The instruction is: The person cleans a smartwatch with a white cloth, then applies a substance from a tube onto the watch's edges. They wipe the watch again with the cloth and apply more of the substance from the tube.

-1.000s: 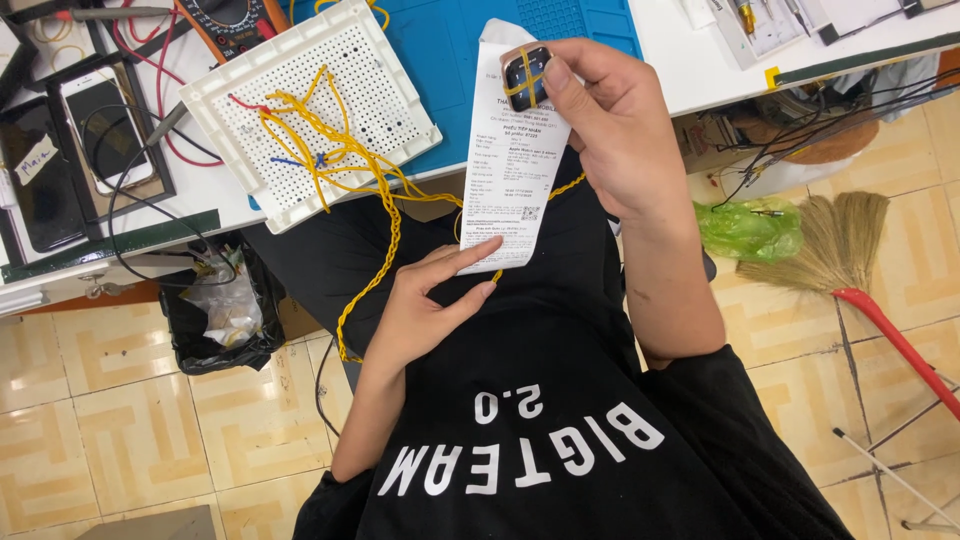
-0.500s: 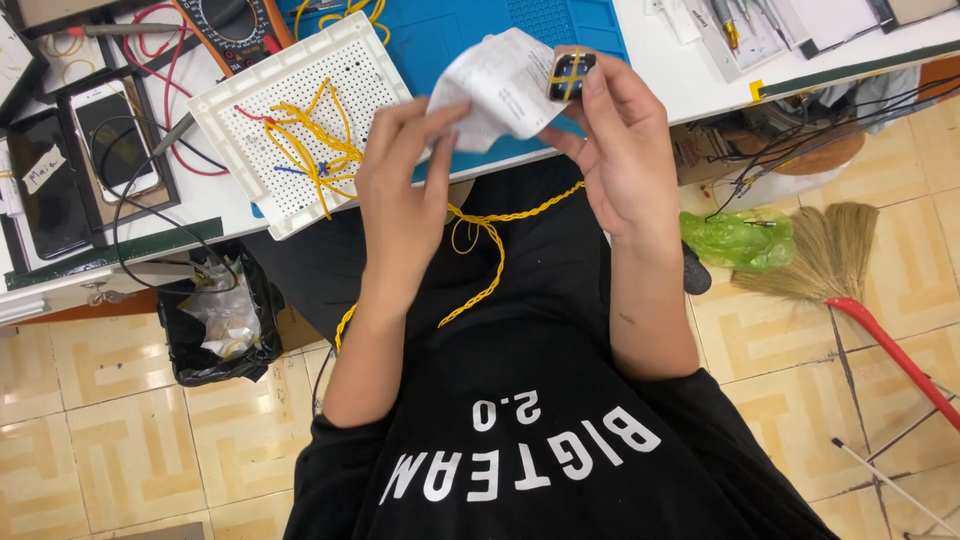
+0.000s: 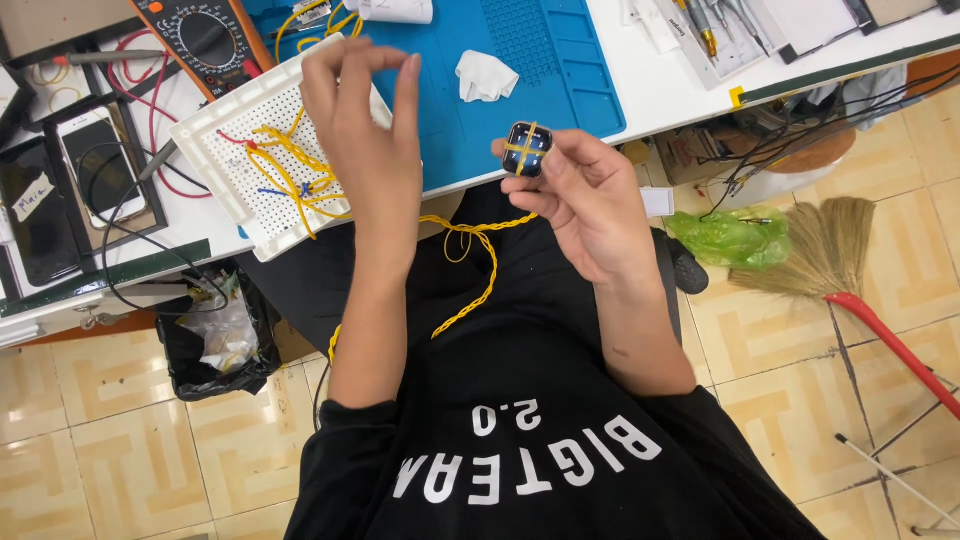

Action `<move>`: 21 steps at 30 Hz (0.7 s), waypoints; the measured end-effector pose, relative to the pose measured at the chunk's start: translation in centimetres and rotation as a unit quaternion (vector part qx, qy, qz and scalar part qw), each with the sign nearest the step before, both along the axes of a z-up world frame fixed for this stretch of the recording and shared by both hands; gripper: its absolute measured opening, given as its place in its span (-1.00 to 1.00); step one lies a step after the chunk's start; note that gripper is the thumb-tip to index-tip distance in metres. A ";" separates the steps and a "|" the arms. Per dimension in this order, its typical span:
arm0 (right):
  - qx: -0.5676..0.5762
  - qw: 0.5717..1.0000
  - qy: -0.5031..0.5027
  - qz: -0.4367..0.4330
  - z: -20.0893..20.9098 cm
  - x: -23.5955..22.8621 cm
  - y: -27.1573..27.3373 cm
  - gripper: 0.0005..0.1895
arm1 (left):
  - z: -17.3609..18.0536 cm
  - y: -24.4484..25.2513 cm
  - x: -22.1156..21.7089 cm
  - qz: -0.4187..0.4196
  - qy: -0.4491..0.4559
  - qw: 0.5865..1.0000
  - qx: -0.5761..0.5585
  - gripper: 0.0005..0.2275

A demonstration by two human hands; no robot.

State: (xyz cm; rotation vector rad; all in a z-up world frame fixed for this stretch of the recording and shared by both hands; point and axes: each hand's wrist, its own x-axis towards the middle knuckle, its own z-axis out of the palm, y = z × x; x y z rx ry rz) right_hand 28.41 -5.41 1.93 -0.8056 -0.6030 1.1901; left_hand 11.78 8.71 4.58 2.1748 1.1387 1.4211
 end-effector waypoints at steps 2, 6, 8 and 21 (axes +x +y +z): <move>0.016 1.000 0.014 0.017 -0.3 -0.2 -0.2 -0.82 | 2.3 -4.1 -0.9 -0.019 -0.062 0.998 -0.018 -0.92; 0.102 0.993 -0.033 0.040 -0.8 -1.0 -0.9 -0.58 | 2.2 -9.7 -2.4 -0.180 -0.156 0.955 -0.178 -0.87; 0.125 0.989 -0.079 0.028 -1.4 -1.5 -1.0 -0.42 | 1.7 -10.7 -2.7 -0.209 -0.174 0.939 -0.209 -0.83; 0.253 0.939 -0.229 -0.030 -2.9 -1.5 0.5 -0.58 | -2.2 -9.2 -2.6 -0.221 -0.279 0.891 -0.282 -0.93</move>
